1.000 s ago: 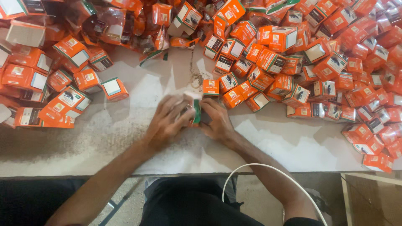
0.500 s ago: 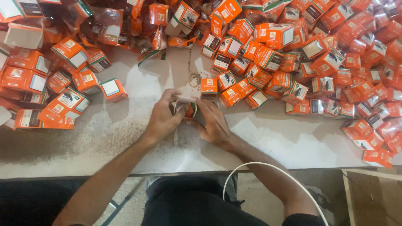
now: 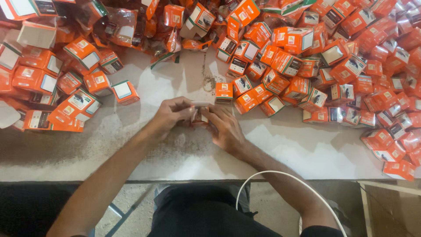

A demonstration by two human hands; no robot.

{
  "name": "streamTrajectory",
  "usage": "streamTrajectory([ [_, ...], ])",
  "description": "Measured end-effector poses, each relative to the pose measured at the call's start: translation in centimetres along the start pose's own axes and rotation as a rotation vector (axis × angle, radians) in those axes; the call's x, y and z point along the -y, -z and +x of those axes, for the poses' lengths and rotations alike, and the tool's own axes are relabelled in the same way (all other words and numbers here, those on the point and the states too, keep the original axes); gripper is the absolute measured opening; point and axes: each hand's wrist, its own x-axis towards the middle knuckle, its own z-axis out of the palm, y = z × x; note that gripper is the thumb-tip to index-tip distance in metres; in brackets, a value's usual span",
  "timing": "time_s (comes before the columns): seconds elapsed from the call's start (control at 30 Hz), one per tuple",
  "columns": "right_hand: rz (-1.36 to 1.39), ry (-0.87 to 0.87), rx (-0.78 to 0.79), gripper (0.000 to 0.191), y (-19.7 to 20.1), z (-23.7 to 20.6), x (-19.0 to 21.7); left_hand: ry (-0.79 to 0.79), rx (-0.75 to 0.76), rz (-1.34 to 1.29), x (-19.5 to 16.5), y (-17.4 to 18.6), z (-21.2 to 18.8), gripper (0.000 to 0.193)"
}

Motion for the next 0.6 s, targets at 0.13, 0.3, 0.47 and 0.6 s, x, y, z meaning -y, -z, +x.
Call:
streamTrajectory([
  [0.13, 0.031, -0.033, -0.007, 0.045, -0.2, -0.3, 0.1, -0.106, -0.053, 0.321, 1.0, -1.3, 1.3, 0.018],
  [0.3, 0.083, -0.035, -0.052, 0.052, -0.5, -0.8, -0.5, -0.757, -0.073, 0.778, 1.2, -2.3, -1.0, 0.027],
  [0.47, 0.076, -0.088, -0.052, 0.073, -0.8, -1.4, -1.1, -0.984, 0.065, 1.131, 0.1, -1.7, -2.7, 0.041],
  [0.6, 0.070, -0.060, -0.034, 0.070, -0.9, -1.2, -1.0, -0.980, -0.013, 1.122, 0.4, -2.0, -2.2, 0.034],
])
